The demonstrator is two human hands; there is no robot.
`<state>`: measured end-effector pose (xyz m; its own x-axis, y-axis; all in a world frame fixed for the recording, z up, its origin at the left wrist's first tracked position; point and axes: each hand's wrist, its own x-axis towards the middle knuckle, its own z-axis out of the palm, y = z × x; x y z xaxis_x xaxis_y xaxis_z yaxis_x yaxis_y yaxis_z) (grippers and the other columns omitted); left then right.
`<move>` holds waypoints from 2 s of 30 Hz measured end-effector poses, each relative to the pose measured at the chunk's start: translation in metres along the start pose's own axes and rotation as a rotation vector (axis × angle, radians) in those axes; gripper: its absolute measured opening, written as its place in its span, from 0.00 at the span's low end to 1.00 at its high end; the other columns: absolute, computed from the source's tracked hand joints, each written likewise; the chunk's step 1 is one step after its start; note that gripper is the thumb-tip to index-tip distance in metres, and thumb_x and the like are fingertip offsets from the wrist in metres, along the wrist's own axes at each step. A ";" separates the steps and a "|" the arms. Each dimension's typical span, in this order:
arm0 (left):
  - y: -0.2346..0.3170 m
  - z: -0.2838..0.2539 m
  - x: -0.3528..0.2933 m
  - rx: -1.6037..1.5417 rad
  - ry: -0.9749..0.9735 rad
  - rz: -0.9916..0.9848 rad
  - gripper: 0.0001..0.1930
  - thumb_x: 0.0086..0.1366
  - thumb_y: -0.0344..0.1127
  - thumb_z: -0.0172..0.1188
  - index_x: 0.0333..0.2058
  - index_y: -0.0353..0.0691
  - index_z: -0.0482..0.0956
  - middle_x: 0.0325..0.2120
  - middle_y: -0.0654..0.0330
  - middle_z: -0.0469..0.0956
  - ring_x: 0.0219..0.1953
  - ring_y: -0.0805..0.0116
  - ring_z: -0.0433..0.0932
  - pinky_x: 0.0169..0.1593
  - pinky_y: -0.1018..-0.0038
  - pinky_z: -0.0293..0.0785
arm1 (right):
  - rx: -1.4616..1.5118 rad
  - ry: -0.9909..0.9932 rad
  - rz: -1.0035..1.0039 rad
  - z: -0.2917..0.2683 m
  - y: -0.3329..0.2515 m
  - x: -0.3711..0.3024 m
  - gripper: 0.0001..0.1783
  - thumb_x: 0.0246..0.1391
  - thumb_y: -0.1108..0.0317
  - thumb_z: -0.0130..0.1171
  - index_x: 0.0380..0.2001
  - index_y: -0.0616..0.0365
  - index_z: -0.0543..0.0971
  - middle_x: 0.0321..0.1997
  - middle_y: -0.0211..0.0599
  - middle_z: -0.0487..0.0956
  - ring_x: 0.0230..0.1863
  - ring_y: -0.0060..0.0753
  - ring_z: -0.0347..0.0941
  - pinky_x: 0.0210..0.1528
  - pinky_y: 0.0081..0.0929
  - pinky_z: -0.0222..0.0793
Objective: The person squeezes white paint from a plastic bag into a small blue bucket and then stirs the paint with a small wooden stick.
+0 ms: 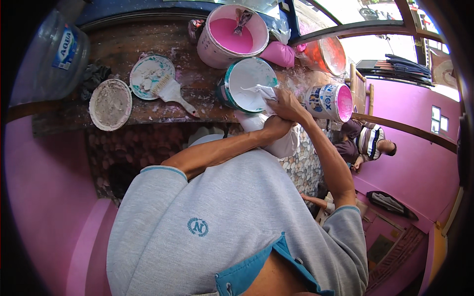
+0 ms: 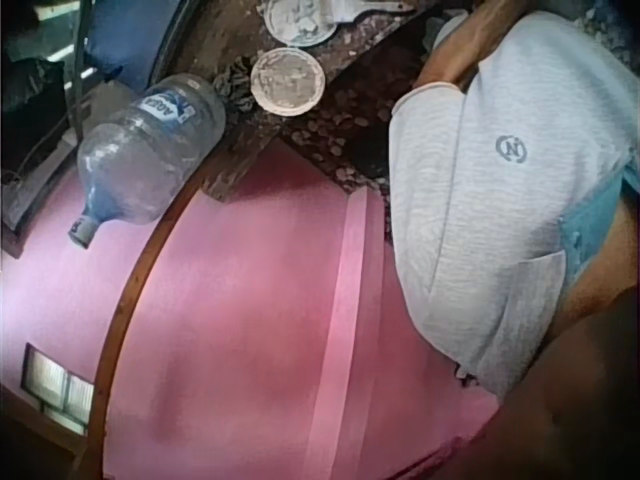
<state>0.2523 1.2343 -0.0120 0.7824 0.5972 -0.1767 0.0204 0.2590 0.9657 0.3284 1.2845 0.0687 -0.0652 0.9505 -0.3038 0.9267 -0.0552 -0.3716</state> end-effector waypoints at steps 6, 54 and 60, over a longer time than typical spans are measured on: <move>0.010 -0.007 -0.002 -0.181 -0.009 -0.223 0.18 0.59 0.41 0.55 0.42 0.31 0.75 0.36 0.57 0.77 0.38 0.73 0.73 0.42 0.74 0.68 | -0.002 0.029 0.057 0.002 -0.004 -0.001 0.21 0.49 0.58 0.58 0.28 0.71 0.74 0.28 0.63 0.75 0.32 0.63 0.72 0.34 0.48 0.67; -0.006 -0.006 -0.004 0.564 0.082 0.163 0.18 0.61 0.48 0.47 0.32 0.44 0.81 0.26 0.50 0.80 0.28 0.51 0.79 0.33 0.56 0.73 | 0.095 0.088 0.064 0.017 0.000 0.006 0.25 0.50 0.56 0.56 0.41 0.69 0.76 0.29 0.63 0.76 0.33 0.58 0.75 0.37 0.40 0.71; 0.003 -0.005 -0.011 0.242 0.098 -0.145 0.17 0.61 0.46 0.45 0.34 0.44 0.80 0.28 0.49 0.79 0.31 0.52 0.78 0.35 0.56 0.72 | -0.201 0.122 -0.072 0.007 -0.019 -0.006 0.24 0.50 0.51 0.57 0.34 0.66 0.78 0.28 0.58 0.76 0.28 0.57 0.75 0.28 0.45 0.71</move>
<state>0.2402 1.2324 -0.0084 0.6968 0.6406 -0.3225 0.2847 0.1657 0.9442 0.3088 1.2779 0.0714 -0.0996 0.9804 -0.1700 0.9772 0.0642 -0.2023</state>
